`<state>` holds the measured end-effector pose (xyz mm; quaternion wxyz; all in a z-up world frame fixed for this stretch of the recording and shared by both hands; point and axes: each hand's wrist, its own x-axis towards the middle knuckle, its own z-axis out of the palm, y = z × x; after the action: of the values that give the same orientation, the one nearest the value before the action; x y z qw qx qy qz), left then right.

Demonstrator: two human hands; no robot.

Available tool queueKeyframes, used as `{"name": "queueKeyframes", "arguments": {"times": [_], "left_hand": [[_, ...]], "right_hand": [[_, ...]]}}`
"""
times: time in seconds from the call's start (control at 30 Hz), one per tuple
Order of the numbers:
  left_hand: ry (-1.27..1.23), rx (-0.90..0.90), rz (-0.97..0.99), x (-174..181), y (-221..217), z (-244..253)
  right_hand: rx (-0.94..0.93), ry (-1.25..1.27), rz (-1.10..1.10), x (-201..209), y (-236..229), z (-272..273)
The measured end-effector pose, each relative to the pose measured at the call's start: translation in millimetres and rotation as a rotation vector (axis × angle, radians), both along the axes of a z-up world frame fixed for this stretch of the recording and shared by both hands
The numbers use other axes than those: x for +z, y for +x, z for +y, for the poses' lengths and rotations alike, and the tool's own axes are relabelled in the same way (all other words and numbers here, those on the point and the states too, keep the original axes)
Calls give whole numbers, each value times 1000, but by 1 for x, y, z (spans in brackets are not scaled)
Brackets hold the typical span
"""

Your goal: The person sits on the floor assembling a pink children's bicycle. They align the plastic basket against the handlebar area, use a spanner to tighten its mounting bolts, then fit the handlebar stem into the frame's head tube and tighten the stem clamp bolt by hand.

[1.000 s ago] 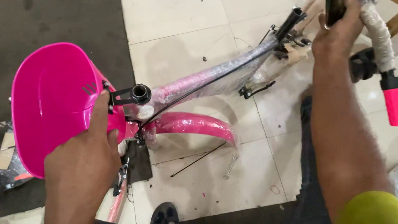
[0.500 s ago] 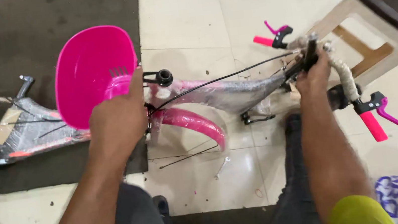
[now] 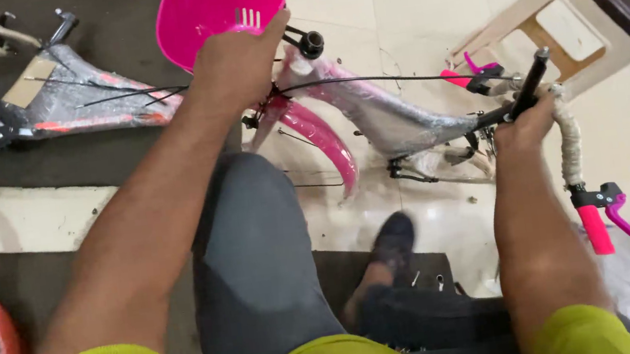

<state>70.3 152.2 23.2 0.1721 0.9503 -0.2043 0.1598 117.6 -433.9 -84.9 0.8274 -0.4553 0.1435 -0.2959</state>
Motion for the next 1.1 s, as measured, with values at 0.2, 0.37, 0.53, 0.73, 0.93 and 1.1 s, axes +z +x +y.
{"name": "queueKeyframes", "arguments": {"times": [0.2, 0.37, 0.53, 0.73, 0.93, 1.1], "left_hand": [[158, -81, 60, 21, -32, -45], [126, -40, 69, 20, -59, -86], [97, -11, 162, 48, -103, -117], [79, -1, 130, 50, -129, -116], [91, -61, 435, 65, -116, -115], [-5, -123, 645, 79, -119, -118]], "right_hand": [[-35, 2, 98, -9, -35, -33], [-25, -20, 113, -18, -43, -77], [-81, -11, 132, -26, -55, -113], [140, -114, 340, 6, -86, -99], [205, -53, 215, -47, -81, -143], [165, 1, 109, -106, -82, -185]]}}
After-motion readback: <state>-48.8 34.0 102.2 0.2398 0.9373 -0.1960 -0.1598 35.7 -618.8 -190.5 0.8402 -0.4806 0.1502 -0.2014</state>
